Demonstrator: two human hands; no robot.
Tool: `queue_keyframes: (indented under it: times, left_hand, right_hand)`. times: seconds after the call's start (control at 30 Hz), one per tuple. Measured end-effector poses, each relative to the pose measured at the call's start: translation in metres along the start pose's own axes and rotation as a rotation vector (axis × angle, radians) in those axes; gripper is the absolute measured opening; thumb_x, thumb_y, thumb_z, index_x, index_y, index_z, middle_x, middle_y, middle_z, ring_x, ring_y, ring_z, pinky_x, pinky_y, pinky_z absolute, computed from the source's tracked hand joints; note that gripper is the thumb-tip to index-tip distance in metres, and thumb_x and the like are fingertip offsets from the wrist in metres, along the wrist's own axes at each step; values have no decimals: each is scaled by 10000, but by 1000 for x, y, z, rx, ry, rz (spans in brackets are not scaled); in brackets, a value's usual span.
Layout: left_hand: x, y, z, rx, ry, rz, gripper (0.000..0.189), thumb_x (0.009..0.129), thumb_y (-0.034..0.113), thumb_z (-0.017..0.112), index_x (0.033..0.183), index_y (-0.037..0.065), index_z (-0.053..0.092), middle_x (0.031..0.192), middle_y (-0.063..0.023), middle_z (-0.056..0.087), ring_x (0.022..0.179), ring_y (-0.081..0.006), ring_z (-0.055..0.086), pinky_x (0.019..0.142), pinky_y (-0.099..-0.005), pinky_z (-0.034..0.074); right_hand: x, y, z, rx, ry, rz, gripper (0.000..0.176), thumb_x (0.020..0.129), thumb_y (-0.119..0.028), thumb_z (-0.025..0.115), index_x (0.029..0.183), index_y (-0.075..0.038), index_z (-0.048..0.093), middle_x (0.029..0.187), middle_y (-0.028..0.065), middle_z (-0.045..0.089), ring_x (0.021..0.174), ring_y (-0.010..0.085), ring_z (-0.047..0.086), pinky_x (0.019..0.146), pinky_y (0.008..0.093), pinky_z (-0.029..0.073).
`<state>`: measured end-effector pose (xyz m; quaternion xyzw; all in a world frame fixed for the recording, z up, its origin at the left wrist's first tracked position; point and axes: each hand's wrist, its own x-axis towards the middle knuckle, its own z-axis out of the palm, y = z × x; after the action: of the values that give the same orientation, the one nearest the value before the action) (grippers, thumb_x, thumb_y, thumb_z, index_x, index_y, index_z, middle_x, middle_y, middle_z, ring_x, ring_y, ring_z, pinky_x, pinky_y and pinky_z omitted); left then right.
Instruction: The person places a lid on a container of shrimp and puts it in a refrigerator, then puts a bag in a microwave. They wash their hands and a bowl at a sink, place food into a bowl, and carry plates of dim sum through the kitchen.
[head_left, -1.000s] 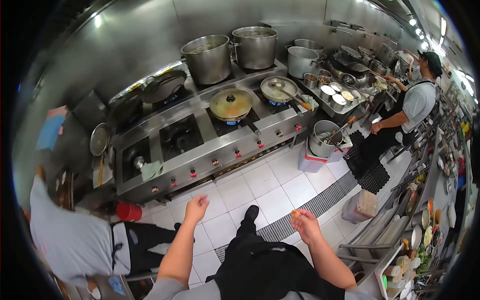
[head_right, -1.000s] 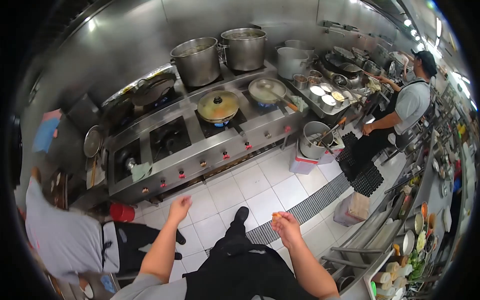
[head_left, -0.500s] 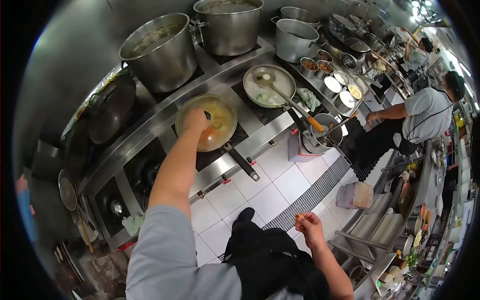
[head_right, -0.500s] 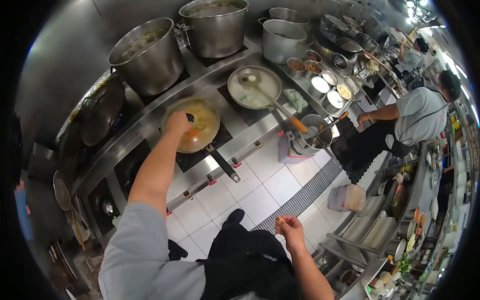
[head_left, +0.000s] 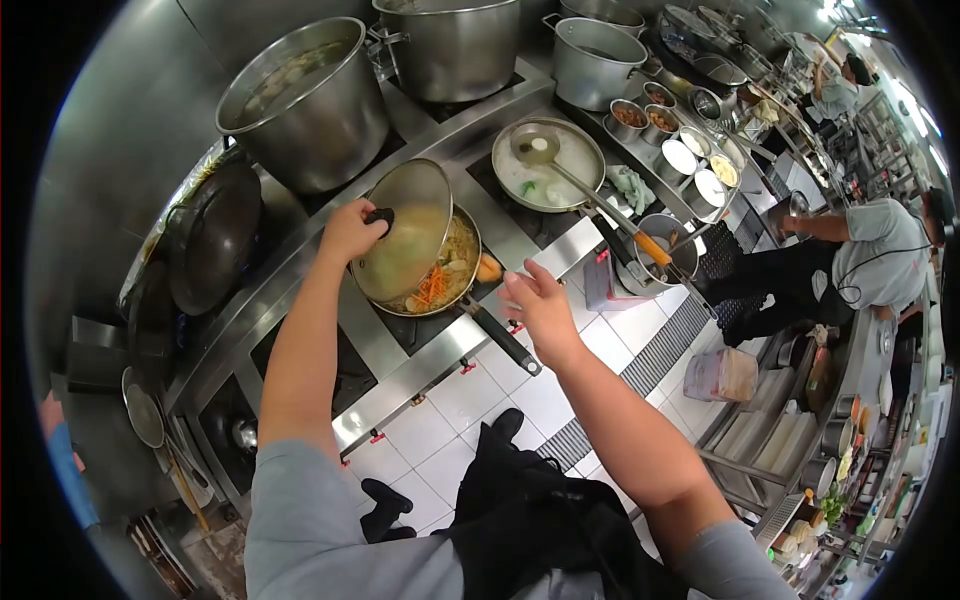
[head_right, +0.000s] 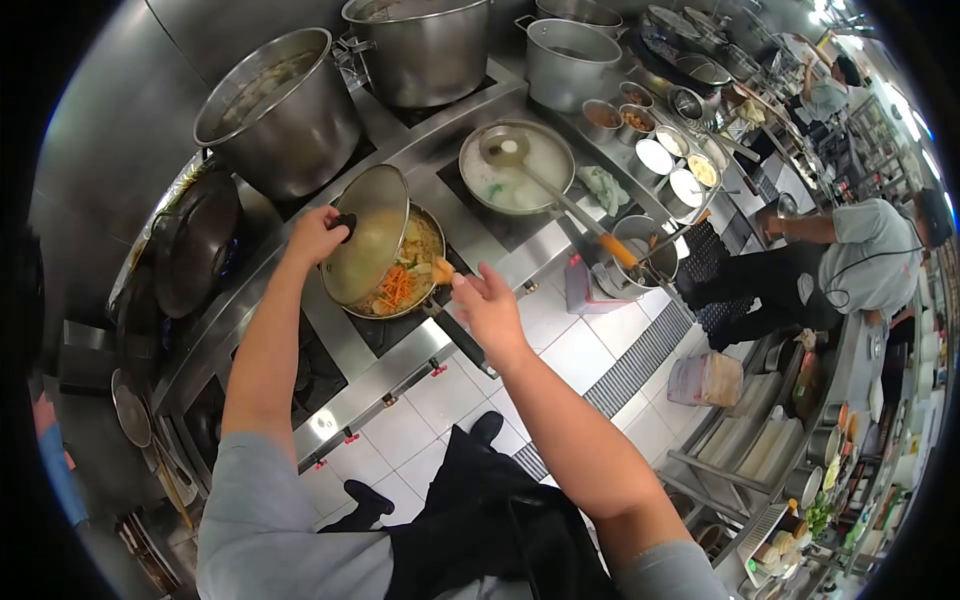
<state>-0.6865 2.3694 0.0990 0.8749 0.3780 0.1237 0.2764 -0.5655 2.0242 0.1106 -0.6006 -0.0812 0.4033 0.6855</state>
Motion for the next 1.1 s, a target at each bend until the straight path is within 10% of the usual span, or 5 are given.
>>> queue_keyframes:
  times: [0.27,0.73,0.83,0.9,1.1]
  left_hand:
    - [-15,33,20,131,-98,27,361,685,287,718,936,27,701,857,-175,723,797,-329,701,742,-398,551]
    - [-43,86,84,665,-151,-1,441,839,362,667,1170,73,696,1133,-205,701,1059,-381,671,921,-472,537]
    - [-53,59,113,792,-184,-90,662,963,300,562,1569,234,302,1583,-222,303,1365,-441,428,1075,-527,431]
    - [-80,78,114,769,-210,-67,612,979,310,556,1547,212,350,1615,-237,208,1381,-463,397,1086,-555,414]
    - [-206,186,162,465,226,299,537,1002,321,549,1492,131,438,1553,-229,361,1391,-408,403,1111,-472,384]
  right_hand:
    - [-85,76,-96,-142,14,-16,450,925,-111,689,1347,-37,549,1197,116,636,1008,182,644,808,308,540]
    - [-421,211,-349,73,963,248,346,930,-125,663,1248,-7,592,1044,100,678,871,194,687,720,314,548]
    - [-509,258,-356,91,991,341,380,918,-161,677,1249,7,599,958,95,681,815,187,692,683,328,555]
    - [-564,303,-364,135,1019,420,369,910,-136,670,1245,-1,597,988,98,688,812,197,695,681,333,551]
    - [-725,433,-364,-42,1191,578,436,816,-228,755,1155,30,656,823,146,724,660,191,692,593,321,546]
